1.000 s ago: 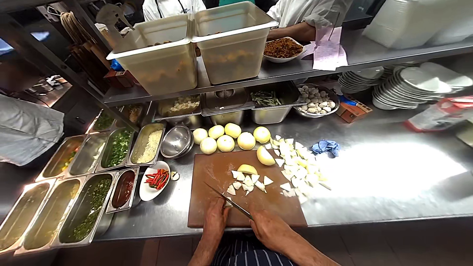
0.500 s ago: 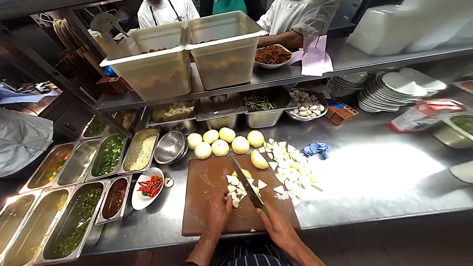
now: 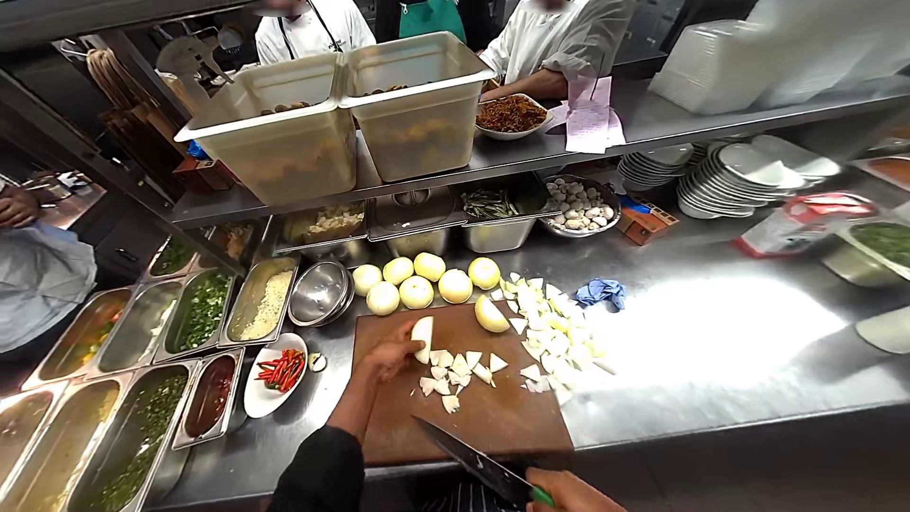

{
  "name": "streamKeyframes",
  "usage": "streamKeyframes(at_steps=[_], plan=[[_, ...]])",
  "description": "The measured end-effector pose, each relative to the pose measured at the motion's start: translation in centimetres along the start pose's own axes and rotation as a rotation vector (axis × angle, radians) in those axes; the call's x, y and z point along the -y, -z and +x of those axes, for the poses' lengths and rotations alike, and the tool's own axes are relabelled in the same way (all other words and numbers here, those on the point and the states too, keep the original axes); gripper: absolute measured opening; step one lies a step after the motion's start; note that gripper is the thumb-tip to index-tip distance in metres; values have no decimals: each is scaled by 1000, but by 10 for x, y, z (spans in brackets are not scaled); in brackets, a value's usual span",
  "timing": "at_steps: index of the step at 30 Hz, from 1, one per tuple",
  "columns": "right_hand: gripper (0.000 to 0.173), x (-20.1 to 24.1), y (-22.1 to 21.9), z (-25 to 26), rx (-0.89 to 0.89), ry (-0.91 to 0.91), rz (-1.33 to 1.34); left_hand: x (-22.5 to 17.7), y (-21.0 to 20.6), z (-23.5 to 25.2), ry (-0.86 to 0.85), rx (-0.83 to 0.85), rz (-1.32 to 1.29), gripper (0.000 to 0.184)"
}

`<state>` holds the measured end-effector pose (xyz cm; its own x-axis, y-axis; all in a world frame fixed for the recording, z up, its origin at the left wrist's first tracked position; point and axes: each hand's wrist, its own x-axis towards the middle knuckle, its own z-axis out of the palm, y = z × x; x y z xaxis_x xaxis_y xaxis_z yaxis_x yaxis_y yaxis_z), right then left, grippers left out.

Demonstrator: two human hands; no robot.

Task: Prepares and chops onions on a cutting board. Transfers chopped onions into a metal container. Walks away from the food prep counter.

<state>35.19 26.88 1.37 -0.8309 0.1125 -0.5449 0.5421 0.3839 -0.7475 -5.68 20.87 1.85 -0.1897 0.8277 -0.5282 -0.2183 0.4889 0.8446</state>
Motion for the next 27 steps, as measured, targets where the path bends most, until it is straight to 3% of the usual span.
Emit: streamKeyframes(at_steps=[2,5,9,12,22,27], plan=[[39,1,-3,19,-65,-56,-42,12,9,-35,-4,-36,-200,49],[40,22,11,35,-203,-109,-19,38,14,-78,-82,-150,-406,50],[41,80,10,79,-357,54,114,64,-6,-106,-130,-263,-525,53],[41,124,-3,125,-454,190,167,64,-22,-116,-119,-338,-446,58],[36,157,-8,175,-371,309,-17,66,-21,-137,-138,-430,-519,46],[41,148,-3,204,-365,211,-94,83,-13,-130,-112,-487,-698,53]])
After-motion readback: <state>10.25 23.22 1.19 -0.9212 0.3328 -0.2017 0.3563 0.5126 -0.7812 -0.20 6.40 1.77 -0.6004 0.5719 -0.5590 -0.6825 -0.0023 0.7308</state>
